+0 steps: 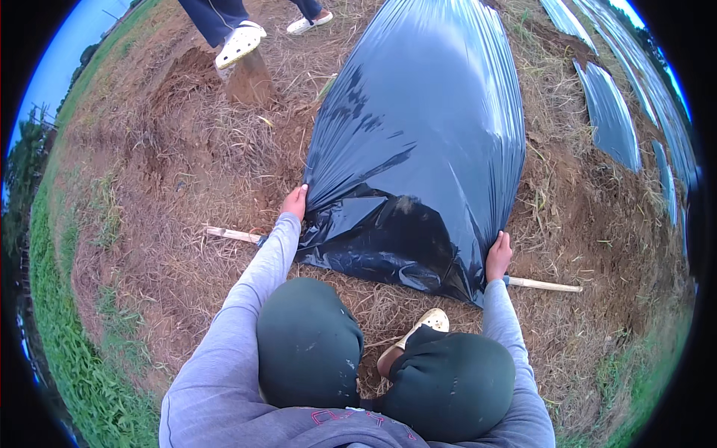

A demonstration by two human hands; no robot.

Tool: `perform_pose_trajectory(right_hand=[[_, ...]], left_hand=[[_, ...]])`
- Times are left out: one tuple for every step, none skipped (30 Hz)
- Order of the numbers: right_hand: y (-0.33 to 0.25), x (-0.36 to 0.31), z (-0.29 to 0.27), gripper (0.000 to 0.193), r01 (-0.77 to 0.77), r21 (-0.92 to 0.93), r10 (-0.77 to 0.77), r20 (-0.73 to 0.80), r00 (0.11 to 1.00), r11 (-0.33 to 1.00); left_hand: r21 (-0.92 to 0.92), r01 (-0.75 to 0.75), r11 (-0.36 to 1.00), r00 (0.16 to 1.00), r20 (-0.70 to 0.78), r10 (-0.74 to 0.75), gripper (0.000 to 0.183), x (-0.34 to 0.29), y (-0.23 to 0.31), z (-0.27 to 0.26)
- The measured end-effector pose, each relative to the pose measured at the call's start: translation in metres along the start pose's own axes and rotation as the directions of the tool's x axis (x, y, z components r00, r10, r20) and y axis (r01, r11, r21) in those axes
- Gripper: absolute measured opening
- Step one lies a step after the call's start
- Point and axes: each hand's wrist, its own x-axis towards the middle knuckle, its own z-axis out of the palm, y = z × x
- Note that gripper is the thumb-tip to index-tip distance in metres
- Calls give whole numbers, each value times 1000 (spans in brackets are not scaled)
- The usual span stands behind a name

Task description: Manually laying out and securing black plastic mulch film over soil rows in a field.

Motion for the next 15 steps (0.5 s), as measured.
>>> perform_pose_trajectory(right_hand=[[0,-1,0,33,22,8,-22,6,1000,1000],[0,-1,2,32,21,11,-21,0,1000,1000],[1,0,2,32,25,16,-25,7,1000,1000],[1,0,4,32,56,10,-56,-11,998,998],[2,0,4,32,36,2,-36,3,999,999],[2,0,5,32,67,5,-67,-1,998,998],[3,0,6,32,54,8,-54,1,999,998],[3,0,6,32,23,15,-23,18,1000,1000],[3,0,6,32,41,14,-42,11,999,999],[2,0,6,32,28,7,-28,15,1000,1000],[2,0,6,33,11,6,-11,38,999,1000],[2,0,6,32,11,0,-11,48,999,1000],[1,0,6,32,17,-6,-16,39,999,1000],[1,0,5,33,12,-7,-11,42,999,1000],[-1,1,6,33,-8,-1,8,61,998,1000]], left_hand=[[11,30,999,1000,3,-30,53,-1,2,-1],[36,36,999,999,2,-36,53,-2,4,-2],[32,44,999,999,21,-45,54,-1,5,-3],[27,40,999,999,27,-41,54,-2,6,-4],[52,52,997,998,28,-53,54,-1,7,-5],[36,42,998,999,31,-43,54,-2,8,-5],[37,67,997,997,37,-69,53,-2,10,-5],[32,58,998,998,30,-59,53,-2,11,-5],[15,34,999,999,20,-34,52,-3,12,-5],[5,28,1000,999,14,-28,52,-3,13,-5],[-1,18,1000,1000,5,-18,52,-4,14,-5],[-27,11,1000,1000,19,-10,51,-4,15,-5],[-43,28,999,999,29,-27,51,-4,16,-5],[-29,39,999,999,31,-38,51,-5,17,-6],[-34,29,999,999,24,-28,51,-5,19,-7]])
